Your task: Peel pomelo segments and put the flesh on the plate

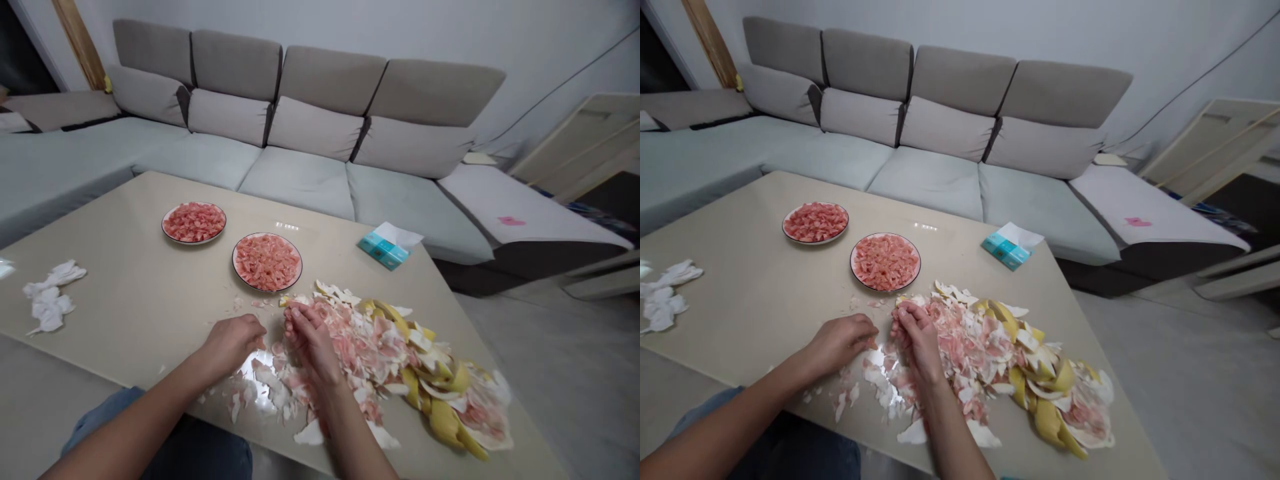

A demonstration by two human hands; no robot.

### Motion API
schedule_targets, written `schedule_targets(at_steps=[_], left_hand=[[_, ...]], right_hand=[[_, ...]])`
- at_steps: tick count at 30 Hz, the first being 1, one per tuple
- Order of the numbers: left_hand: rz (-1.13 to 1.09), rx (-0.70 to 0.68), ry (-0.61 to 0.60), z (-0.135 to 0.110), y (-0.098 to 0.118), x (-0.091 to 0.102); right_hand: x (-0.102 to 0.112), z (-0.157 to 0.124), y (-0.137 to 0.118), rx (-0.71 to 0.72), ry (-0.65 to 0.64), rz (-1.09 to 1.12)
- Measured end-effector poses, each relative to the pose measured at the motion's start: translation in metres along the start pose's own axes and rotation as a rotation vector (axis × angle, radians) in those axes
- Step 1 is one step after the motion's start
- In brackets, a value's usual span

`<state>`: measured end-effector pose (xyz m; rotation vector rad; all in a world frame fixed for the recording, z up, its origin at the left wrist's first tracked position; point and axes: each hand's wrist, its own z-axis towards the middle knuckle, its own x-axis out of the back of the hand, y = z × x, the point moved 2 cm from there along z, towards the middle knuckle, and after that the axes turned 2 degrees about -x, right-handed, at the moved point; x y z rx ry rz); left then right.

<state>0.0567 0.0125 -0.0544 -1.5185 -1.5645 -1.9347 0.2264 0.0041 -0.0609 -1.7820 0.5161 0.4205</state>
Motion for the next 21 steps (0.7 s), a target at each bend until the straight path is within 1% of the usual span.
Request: schedule_targets(at_steps=[3,5,7,9,10,12,13,15,17,19,21], left_hand=[[-0.025,0.038,0.015,0.001,-0.001,-0.001],[-0.081,0.060,0.073,0.002,-0.001,0.001],[-0.213,0.071,0.169,0.003,-0.001,0.008],[-0.443,0.129,0.218,0.003,-0.001,0.016],[-0.585,0.183,0.202,0.002,-0.001,0.019],[-0.869,0.283,0.119,0.001,0.000,0.023],[-0.995,0.306,0.084,0.001,0.001,0.025],[-1.198,0.305,0.059,0.001,0.003,0.026],[-1.322,0.302,0.063,0.002,0.004,0.027],[-1.386,0.312,0.079,0.003,0.004,0.027],[-1.423,0.311,0.106,0.004,0.003,0.027]], right_hand=[[0.001,0.001,0.001,0.003,-0.002,-0.025],[0.002,0.002,0.001,0.001,0.005,-0.035],[0.003,0.003,0.001,-0.005,0.010,-0.031],[0.005,0.004,0.001,0.004,0.013,-0.035],[0.006,0.005,0.002,0.018,0.010,-0.050],[0.008,0.006,0.004,0.054,-0.002,-0.116],[0.009,0.007,0.005,0.070,-0.006,-0.158],[0.009,0.009,0.005,0.091,-0.009,-0.240],[0.006,0.013,0.000,0.099,-0.006,-0.311],[-0.002,0.020,-0.010,0.127,-0.012,-0.398],[-0.014,0.033,-0.026,0.214,-0.007,-0.518]])
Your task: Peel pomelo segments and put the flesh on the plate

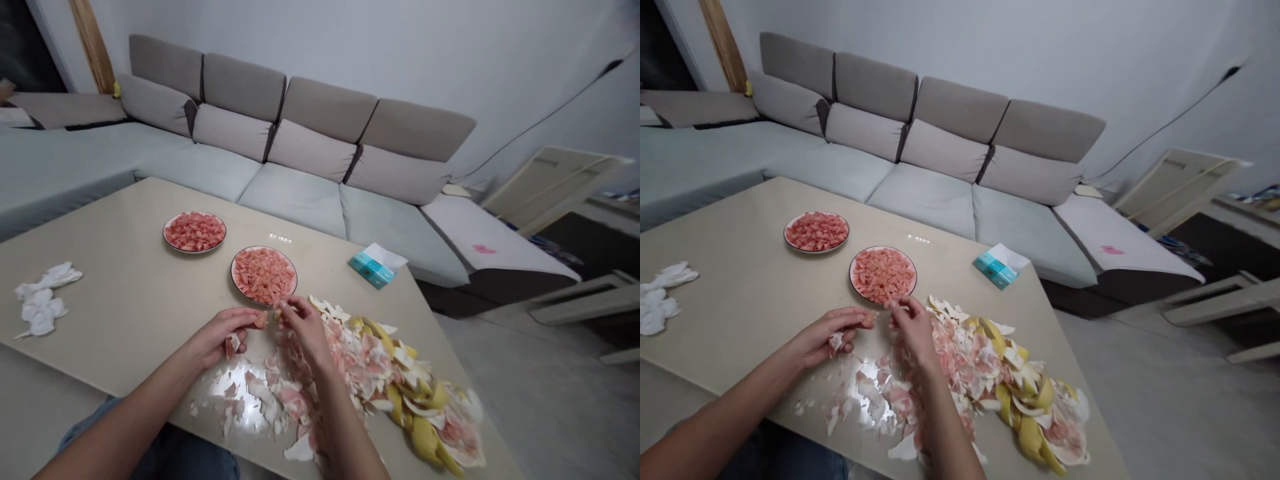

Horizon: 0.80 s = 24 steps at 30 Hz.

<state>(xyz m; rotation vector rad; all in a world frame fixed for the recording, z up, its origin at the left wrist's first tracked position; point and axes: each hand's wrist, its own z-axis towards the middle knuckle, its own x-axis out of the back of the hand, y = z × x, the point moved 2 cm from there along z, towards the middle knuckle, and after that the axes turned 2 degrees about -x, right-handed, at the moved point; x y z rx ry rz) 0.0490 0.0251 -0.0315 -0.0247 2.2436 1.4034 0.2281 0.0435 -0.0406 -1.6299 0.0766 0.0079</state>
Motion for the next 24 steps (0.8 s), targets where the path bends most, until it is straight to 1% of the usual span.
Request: schedule_targets(at_steps=[4,5,8,10,11,13,15,16,17,19,21,22,24], left_hand=[[-0.034,-0.013,0.025,0.002,0.001,0.003],[-0.030,-0.015,0.030,0.002,0.001,0.004],[-0.020,-0.035,0.049,0.004,0.001,0.005],[-0.045,-0.053,0.055,0.006,0.001,0.006],[-0.063,-0.060,0.051,0.006,0.001,0.007],[-0.098,-0.067,0.034,0.007,0.000,0.007],[-0.122,-0.079,0.027,0.006,0.001,0.006],[-0.132,-0.087,0.027,0.006,0.001,0.006],[-0.141,-0.095,0.025,0.005,0.002,0.005],[-0.155,-0.103,0.011,0.004,0.002,0.003],[-0.153,-0.105,-0.013,0.003,0.001,0.002],[-0.145,-0.105,-0.021,0.002,0.001,0.001],[-0.111,-0.100,-0.028,0.002,-0.001,0.001]], right_hand=[[-0.008,0.049,-0.032,0.239,0.166,-0.389],[-0.010,0.063,-0.035,0.254,0.185,-0.423],[-0.014,0.098,-0.038,0.247,0.181,-0.487],[-0.013,0.111,-0.038,0.233,0.185,-0.529],[-0.011,0.112,-0.038,0.233,0.193,-0.544],[-0.006,0.104,-0.041,0.247,0.207,-0.560],[-0.003,0.082,-0.045,0.254,0.183,-0.556],[-0.002,0.067,-0.047,0.247,0.141,-0.550],[-0.002,0.051,-0.047,0.231,0.072,-0.534],[-0.006,0.018,-0.044,0.163,-0.146,-0.438],[-0.010,-0.009,-0.039,0.153,-0.237,-0.401],[-0.012,-0.019,-0.036,0.159,-0.261,-0.393],[-0.014,-0.029,-0.030,0.179,-0.250,-0.379]])
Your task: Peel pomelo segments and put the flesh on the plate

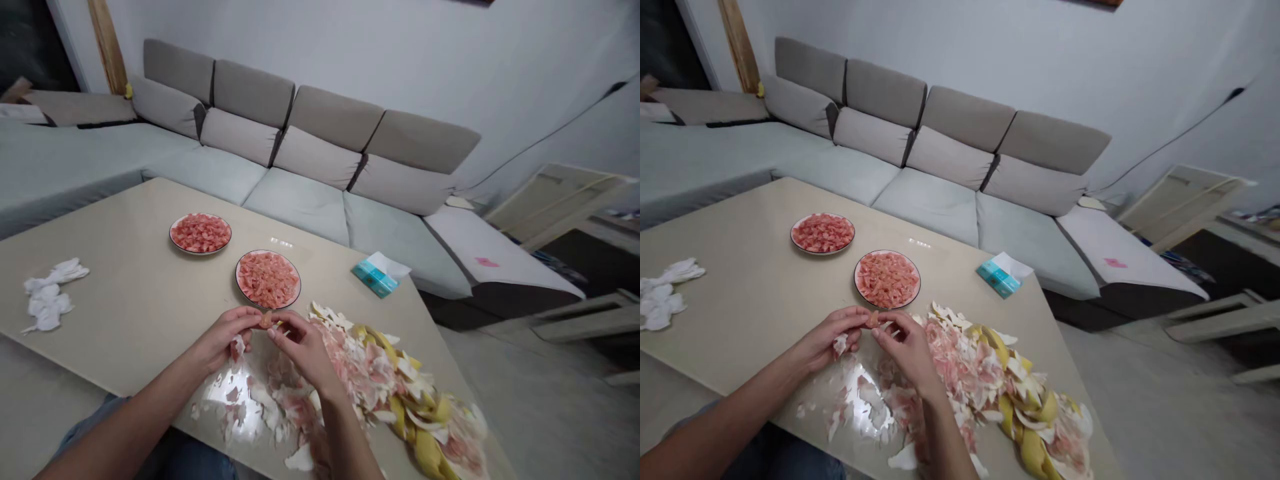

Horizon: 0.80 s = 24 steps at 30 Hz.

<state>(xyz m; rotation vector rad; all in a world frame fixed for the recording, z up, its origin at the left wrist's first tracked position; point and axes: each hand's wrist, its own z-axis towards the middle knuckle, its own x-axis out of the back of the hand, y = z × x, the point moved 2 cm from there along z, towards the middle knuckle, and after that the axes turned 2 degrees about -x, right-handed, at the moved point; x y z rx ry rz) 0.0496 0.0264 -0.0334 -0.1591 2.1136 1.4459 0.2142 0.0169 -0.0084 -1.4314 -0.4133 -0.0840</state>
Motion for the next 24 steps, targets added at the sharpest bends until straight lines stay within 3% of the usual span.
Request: schedule_targets(at_steps=[7,16,24], left_hand=[[0.192,-0.002,0.017,-0.002,0.001,-0.003],[0.492,-0.111,0.047,-0.006,0.009,-0.011],[0.730,-0.129,0.104,-0.005,0.007,-0.012]], right_hand=[[-0.005,-0.001,0.009,0.021,0.054,0.013],[-0.011,-0.010,0.018,-0.002,0.152,-0.019],[-0.011,-0.008,0.034,-0.190,0.013,0.292]])
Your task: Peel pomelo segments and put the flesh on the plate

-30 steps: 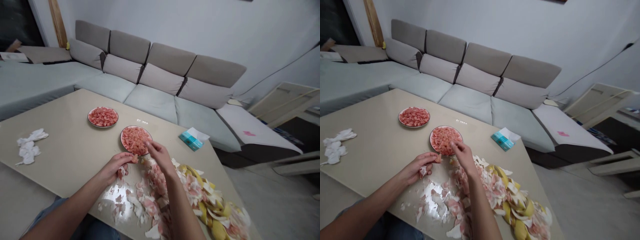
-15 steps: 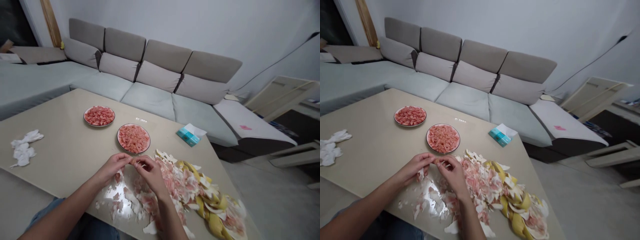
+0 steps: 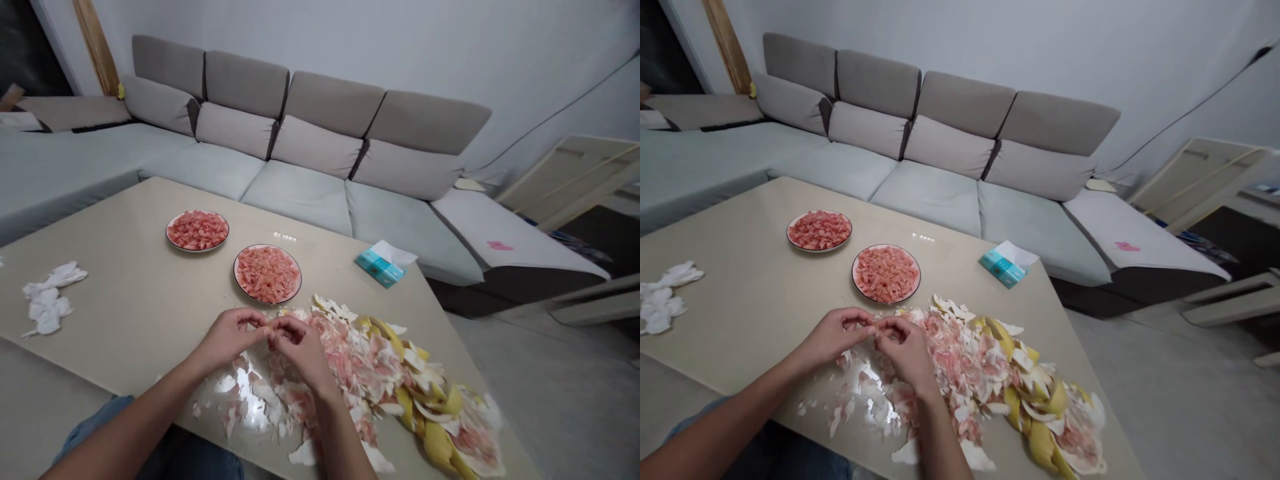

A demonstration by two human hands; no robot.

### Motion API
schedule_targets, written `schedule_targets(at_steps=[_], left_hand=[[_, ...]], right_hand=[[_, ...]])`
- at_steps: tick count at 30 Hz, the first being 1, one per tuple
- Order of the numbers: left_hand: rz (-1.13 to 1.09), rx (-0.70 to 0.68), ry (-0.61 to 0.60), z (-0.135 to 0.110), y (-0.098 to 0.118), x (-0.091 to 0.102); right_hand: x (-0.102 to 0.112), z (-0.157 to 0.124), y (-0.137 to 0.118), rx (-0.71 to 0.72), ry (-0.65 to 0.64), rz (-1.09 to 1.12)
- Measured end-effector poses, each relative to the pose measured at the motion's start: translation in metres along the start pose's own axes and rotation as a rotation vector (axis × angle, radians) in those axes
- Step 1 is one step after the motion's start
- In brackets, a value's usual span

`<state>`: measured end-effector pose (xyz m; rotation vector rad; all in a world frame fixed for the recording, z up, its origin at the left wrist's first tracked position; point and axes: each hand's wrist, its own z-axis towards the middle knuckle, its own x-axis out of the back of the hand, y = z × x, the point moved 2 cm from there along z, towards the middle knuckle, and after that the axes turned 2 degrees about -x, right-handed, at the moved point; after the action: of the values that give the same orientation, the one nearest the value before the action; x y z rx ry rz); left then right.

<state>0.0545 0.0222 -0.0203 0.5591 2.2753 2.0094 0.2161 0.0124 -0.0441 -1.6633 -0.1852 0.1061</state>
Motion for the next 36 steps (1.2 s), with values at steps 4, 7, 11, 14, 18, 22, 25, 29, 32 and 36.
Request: schedule_targets(at_steps=[4,7,11,14,18,22,25,29,32,36], left_hand=[[0.157,-0.132,0.059,0.001,-0.003,-0.001],[0.222,-0.191,0.098,0.000,-0.005,-0.001],[0.199,-0.163,0.094,0.000,-0.007,-0.001],[0.074,-0.070,0.028,0.001,-0.007,0.000],[-0.150,0.117,-0.106,0.000,-0.003,0.003],[-0.218,0.150,-0.159,-0.003,0.001,0.006],[-0.238,0.131,-0.126,-0.003,0.000,0.009],[-0.151,0.067,0.030,0.011,-0.008,0.019],[0.128,-0.058,0.289,0.040,-0.015,0.035],[0.273,-0.153,0.427,0.084,-0.020,0.050]], right_hand=[[-0.004,0.001,0.001,-0.047,0.000,0.053],[-0.008,0.001,-0.001,-0.063,0.018,0.060],[-0.009,0.002,-0.001,-0.100,0.003,0.115],[-0.006,0.003,0.004,-0.155,-0.035,0.174],[-0.001,0.004,0.009,-0.212,-0.113,0.257],[0.002,0.002,0.009,-0.190,-0.132,0.342],[0.003,0.001,0.006,-0.150,-0.137,0.376],[0.006,0.002,0.003,-0.126,-0.074,0.368],[0.009,0.002,0.001,-0.114,-0.053,0.345],[0.011,0.002,0.001,-0.086,-0.023,0.349]])
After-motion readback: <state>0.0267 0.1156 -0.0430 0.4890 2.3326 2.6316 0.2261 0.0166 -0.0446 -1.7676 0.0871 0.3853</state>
